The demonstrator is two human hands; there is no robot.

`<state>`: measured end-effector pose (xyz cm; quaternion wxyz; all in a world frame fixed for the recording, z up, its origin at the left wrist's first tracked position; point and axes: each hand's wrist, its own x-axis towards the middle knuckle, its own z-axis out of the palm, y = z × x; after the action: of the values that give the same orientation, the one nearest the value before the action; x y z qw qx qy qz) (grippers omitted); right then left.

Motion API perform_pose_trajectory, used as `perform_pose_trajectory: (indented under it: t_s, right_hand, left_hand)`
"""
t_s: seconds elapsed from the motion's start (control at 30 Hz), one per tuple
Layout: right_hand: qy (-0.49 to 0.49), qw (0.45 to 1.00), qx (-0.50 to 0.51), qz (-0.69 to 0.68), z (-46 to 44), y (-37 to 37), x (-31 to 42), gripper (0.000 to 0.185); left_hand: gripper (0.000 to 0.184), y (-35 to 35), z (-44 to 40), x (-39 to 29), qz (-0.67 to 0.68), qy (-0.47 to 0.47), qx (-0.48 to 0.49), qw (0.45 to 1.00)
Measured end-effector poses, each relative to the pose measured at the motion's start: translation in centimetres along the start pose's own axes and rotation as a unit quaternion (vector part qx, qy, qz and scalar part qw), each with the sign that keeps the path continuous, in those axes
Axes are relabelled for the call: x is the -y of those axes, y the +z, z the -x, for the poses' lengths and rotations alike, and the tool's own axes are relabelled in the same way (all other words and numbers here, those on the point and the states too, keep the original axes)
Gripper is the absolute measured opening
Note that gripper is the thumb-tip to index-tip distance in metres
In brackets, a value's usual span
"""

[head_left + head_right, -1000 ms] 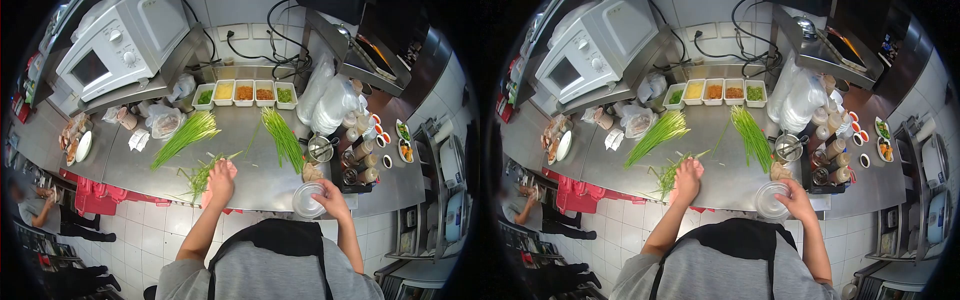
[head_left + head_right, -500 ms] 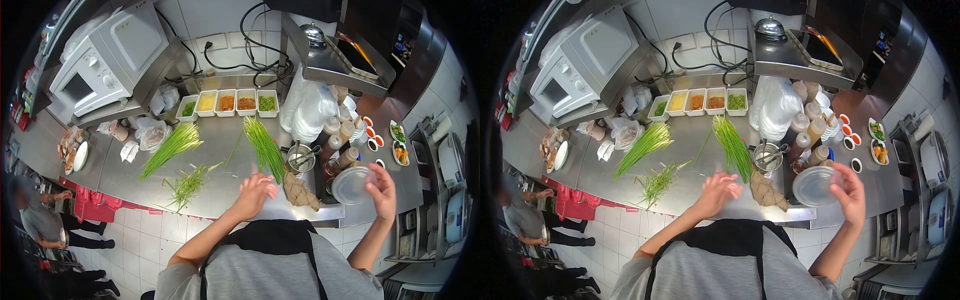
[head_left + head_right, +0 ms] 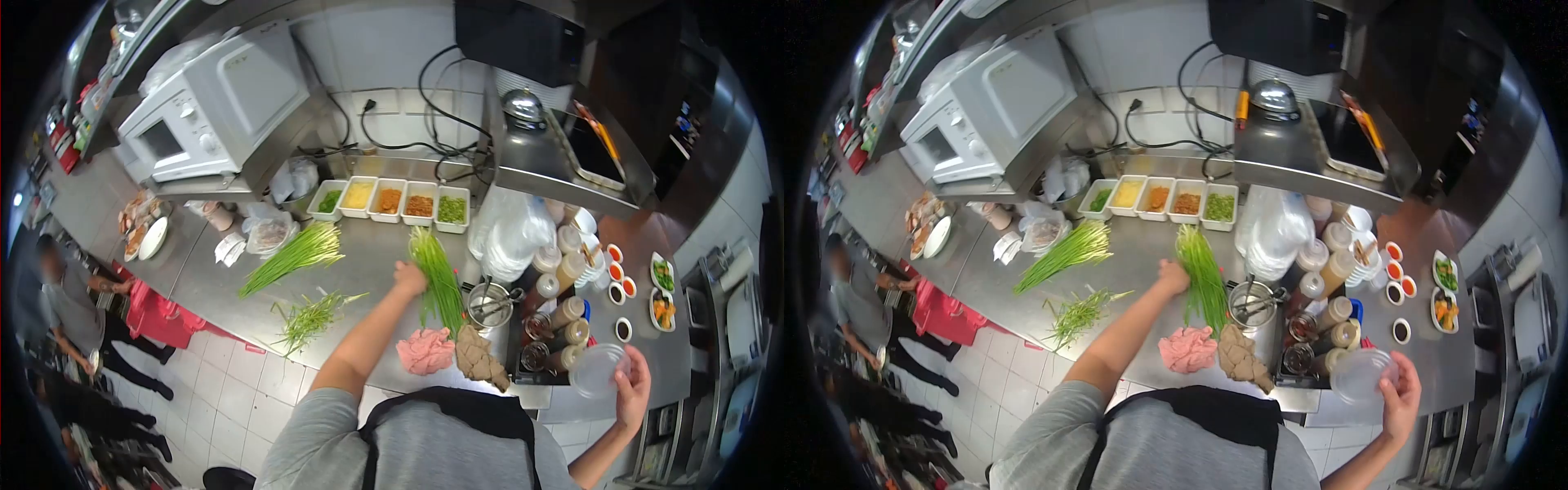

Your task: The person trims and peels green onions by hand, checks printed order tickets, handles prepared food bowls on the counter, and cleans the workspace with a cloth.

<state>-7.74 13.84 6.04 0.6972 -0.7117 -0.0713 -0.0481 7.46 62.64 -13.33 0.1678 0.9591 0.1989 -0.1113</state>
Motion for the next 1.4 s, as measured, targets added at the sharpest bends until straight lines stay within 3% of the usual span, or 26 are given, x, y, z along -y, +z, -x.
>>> perform_pose_trajectory:
  t_s: [0.2, 0.3, 0.37, 0.43, 0.53, 0.63, 0.73, 0.9, 1.0, 1.13, 1.3, 1.4]
  right_hand:
    - [0.001, 1.0, 0.014, 0.003, -1.3, -2.1, -1.1, 0.055]
    - [0.001, 0.999, 0.033, 0.008, -2.4, -3.1, -1.1, 0.057]
    - [-0.018, 0.999, 0.032, 0.005, -2.8, -3.3, -1.4, 0.057]
    - [-0.014, 0.999, 0.05, 0.0, -3.8, -3.6, -2.0, 0.058]
    - [0.005, 0.997, 0.074, -0.003, -5.0, -2.4, -1.7, 0.057]
    - [0.0, 0.996, 0.09, -0.007, -5.6, 0.1, -0.7, 0.055]
    - [-0.011, 0.993, 0.12, -0.012, -6.4, 0.6, -0.9, 0.054]
    - [-0.014, 0.991, 0.128, -0.025, -5.9, 5.0, -0.4, 0.052]
    - [-0.003, 0.983, 0.176, -0.055, -5.5, 9.5, -0.1, 0.049]
    - [0.039, 0.956, 0.28, -0.071, -5.3, 17.7, 0.7, 0.046]
    - [0.05, 0.928, 0.36, -0.082, -4.3, 27.4, 0.4, 0.046]
    - [0.047, 0.923, 0.374, -0.074, -4.0, 30.0, 0.4, 0.044]
  left_hand:
    - [0.046, 1.7, -0.3, -5.8, 0.261, -0.05, -0.048, 0.963]
    - [0.047, 0.6, 1.7, -3.5, 0.264, 0.044, -0.064, 0.961]
    - [0.052, 0.3, 5.0, -0.2, 0.264, 0.166, -0.15, 0.938]
    - [0.059, -0.3, 10.8, 2.0, 0.066, 0.192, -0.194, 0.96]
    - [0.07, 1.5, 14.5, 7.4, -0.097, 0.227, -0.109, 0.963]
    - [0.075, 0.8, 14.3, 10.9, -0.122, 0.123, -0.134, 0.976]
    - [0.072, -1.7, 15.7, 13.4, -0.154, -0.047, -0.126, 0.979]
    - [0.075, -5.3, 20.2, 18.9, -0.056, -0.107, -0.323, 0.939]
    - [0.075, -2.4, 20.4, 26.7, 0.036, -0.203, -0.343, 0.917]
    - [0.076, -2.6, 18.7, 29.5, 0.032, -0.23, -0.244, 0.942]
    - [0.071, -3.4, 16.8, 28.1, 0.184, 0.086, -0.158, 0.966]
    - [0.066, -6.2, 19.2, 28.6, 0.252, 0.127, -0.229, 0.932]
